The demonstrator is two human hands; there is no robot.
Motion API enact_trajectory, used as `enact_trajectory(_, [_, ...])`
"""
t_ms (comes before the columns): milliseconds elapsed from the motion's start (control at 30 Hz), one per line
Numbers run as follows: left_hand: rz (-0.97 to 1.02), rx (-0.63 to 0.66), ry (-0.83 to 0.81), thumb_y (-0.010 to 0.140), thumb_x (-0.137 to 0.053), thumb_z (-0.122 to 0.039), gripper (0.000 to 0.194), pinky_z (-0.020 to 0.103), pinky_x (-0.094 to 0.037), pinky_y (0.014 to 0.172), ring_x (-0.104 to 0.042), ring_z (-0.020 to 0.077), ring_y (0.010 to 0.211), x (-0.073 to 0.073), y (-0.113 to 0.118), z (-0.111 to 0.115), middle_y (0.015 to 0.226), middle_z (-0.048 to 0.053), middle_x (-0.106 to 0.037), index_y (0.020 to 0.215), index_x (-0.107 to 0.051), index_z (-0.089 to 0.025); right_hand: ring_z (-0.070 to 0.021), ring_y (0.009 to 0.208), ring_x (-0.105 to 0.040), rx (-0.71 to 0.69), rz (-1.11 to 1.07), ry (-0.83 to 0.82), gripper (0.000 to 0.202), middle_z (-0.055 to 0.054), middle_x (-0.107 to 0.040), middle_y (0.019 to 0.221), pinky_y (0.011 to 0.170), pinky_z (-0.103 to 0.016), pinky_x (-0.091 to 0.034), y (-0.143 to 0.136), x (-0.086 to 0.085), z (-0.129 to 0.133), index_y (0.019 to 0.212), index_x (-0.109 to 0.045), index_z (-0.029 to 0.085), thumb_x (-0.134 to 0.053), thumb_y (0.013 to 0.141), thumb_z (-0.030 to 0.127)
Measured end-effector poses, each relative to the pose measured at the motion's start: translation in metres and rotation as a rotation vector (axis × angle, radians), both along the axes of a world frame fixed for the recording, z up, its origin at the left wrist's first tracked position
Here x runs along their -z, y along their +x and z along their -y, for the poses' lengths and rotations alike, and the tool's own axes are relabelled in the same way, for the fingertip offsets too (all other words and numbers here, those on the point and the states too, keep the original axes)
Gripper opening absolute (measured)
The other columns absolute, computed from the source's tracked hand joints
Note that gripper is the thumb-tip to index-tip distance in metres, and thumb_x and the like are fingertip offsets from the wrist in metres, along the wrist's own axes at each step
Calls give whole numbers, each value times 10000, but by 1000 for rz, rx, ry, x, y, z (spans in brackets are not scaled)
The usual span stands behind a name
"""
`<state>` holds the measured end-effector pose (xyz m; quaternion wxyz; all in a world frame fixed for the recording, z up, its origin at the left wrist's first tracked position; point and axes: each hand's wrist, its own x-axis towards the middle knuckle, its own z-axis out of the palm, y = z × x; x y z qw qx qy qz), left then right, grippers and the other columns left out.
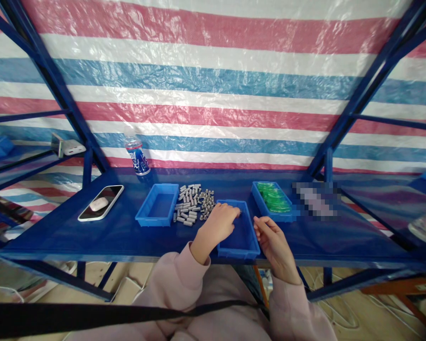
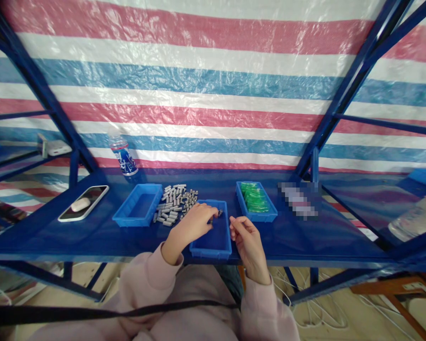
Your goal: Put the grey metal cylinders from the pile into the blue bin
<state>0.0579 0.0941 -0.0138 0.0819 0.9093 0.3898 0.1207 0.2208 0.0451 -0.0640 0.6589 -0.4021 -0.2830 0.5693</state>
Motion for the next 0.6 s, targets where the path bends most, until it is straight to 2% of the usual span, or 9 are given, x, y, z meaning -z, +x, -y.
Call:
enact_trajectory(100, [34,-11,5,766,-590,-119,184,306,-399,799,-594,200,896,-4,-3,3,897,37,-662,935,-601,-191,-56,479,-457,2,2,0,249,46,-563,562,446,-173,-366,0,1,0,595,-616,185,-841,595,291])
enact_trajectory(233, [103,-2,-15,792,-624,-236,59,278,-398,759,-604,173,806,-13,-6,11,814,16,-660,827,-612,-190,-61,488,-465,2,16,11,246,44,-568,564,466,-186,-374,0,1,1,594,-626,188,-841,592,308])
enact_trajectory(400, [68,56,-127,812,-609,-289,150,252,-403,659,-618,155,676,-16,-2,21,694,8,-663,715,-642,-180,-72,501,-468,6,51,19,258,40,-557,561,484,-203,-380,-1,-2,2,571,-627,189,-848,575,322])
enact_trajectory(600, [-23,29,-97,839,-566,-329,272,283,-420,646,-648,209,707,-18,2,24,686,70,-677,654,-661,-154,-86,522,-477,-3,73,10,267,33,-555,562,504,-215,-391,0,-2,2,552,-619,191,-838,589,338])
